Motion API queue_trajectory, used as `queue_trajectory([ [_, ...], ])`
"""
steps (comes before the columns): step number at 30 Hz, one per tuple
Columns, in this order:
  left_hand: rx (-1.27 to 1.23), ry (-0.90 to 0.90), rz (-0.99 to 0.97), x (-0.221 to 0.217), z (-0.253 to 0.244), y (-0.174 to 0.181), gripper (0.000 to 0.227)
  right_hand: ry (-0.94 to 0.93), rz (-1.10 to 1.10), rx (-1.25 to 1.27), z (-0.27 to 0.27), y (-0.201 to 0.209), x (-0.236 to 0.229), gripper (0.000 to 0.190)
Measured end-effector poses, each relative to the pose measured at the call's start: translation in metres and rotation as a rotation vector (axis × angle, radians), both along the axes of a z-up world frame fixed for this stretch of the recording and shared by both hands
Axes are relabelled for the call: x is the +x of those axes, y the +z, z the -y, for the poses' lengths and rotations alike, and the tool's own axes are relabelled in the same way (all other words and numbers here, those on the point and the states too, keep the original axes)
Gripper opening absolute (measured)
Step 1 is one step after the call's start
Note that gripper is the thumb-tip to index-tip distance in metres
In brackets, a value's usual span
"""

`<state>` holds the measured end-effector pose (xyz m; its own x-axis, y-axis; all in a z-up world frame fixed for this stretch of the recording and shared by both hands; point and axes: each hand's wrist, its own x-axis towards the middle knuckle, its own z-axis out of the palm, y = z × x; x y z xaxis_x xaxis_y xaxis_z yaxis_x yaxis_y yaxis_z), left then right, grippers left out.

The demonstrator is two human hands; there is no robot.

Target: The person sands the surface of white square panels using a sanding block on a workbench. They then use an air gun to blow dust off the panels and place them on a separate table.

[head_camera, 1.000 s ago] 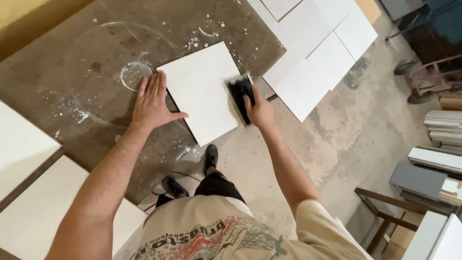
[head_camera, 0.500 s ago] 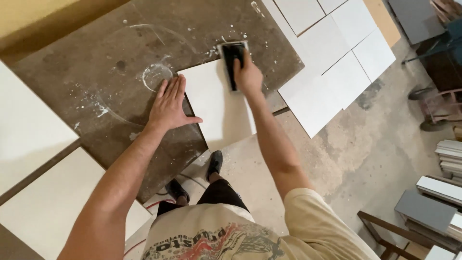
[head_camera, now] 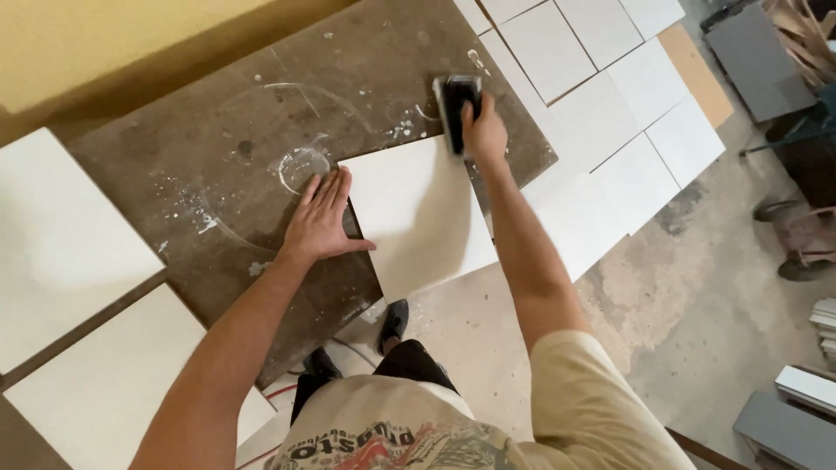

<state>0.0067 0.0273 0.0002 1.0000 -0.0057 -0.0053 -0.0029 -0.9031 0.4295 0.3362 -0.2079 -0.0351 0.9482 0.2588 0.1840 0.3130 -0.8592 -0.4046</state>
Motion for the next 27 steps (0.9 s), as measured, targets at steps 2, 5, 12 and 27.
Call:
queue_trajectory([
  [2, 0.076, -0.011, 0.009, -0.005, 0.0, -0.002, 0.143, 0.004, -0.092, 0.075, -0.019, 0.029, 0.038, 0.04],
  [5, 0.142, -0.027, 0.035, 0.002, -0.003, -0.006, 0.135, 0.054, -0.147, 0.14, -0.036, 0.068, 0.08, 0.037],
  [12, 0.121, -0.016, -0.04, 0.004, 0.0, 0.001, 0.123, 0.251, -0.009, 0.088, -0.017, -0.002, 0.138, 0.062],
  [27, -0.051, 0.611, 0.544, -0.07, 0.124, -0.029, 0.04, 0.325, -1.245, 1.271, 0.11, 0.025, -0.313, 0.06],
])
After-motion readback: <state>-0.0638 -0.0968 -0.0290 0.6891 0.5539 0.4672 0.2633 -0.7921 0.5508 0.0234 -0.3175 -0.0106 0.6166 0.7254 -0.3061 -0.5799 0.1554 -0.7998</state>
